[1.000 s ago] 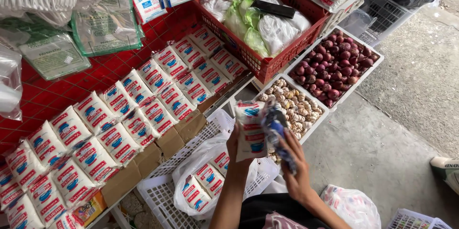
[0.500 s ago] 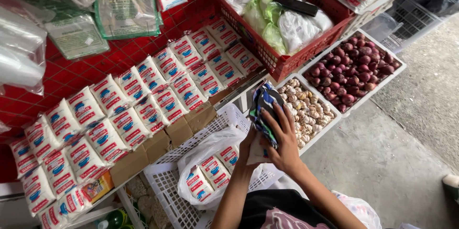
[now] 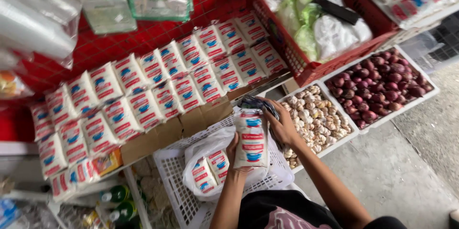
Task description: The person places bags of sugar into a white plastic basket and then organizes additional bags on a shelf.
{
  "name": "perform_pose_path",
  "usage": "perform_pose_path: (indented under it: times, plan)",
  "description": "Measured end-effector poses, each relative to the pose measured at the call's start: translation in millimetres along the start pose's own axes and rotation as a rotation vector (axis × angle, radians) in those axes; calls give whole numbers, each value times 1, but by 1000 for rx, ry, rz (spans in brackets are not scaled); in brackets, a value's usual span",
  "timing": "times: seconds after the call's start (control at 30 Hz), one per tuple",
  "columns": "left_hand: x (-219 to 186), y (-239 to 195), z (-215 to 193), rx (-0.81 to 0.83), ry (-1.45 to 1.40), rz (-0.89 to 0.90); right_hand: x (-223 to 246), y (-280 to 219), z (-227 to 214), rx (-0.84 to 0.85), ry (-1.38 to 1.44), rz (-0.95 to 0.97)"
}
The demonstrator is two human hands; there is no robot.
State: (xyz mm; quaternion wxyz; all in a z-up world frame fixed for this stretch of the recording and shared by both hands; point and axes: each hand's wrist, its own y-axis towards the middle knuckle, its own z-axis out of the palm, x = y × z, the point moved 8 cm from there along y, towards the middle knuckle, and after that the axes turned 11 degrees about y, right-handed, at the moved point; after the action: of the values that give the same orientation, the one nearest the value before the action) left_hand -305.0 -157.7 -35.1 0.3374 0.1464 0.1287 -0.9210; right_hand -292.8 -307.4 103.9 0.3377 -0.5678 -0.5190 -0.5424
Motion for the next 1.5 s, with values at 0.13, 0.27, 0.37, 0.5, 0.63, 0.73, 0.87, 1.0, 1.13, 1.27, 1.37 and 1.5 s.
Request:
perform_pose_path:
  times: [0.13, 0.27, 0.37, 0.5, 0.63, 0.73, 0.87, 1.0, 1.13, 1.27, 1.37, 1.5]
  plan:
    - [-35, -20, 7, 206, -210, 180, -11, 42, 43, 174, -61, -88]
    - [-51, -41, -42, -41, -209, 416, -8, 73, 91, 269, -206, -228]
    - [-45, -52, -74, -62, -195, 472, -6, 86, 122, 301, -329, -461]
    - [-40, -63, -88, -158, -181, 489, -44, 92, 170, 585, -519, -578]
    - [-50, -69, -68, -151, -196, 518, -74, 80, 194, 856, -561, -551]
    - [-53, -67, -63, -137, -174, 519, -77, 76, 195, 836, -619, -583]
    - [-46, -69, -68, -205, -232, 510, -84, 63, 194, 900, -735, -449]
    - [-49, -64, -64, -237, -271, 493, -77, 61, 190, 920, -646, -424]
    - [-52, -63, -53, -215, -251, 507, -89, 44, 175, 823, -105, -254]
    - [-53, -65, -53, -247, -206, 489, -112, -6, 171, 512, 871, 556]
    - [-47, -63, -56, -177, -98, 472, -108, -48, 170, 409, 1140, 735]
    - [-81, -74, 43, -241, 609, 502, -156, -87, 166, 292, 1189, 935]
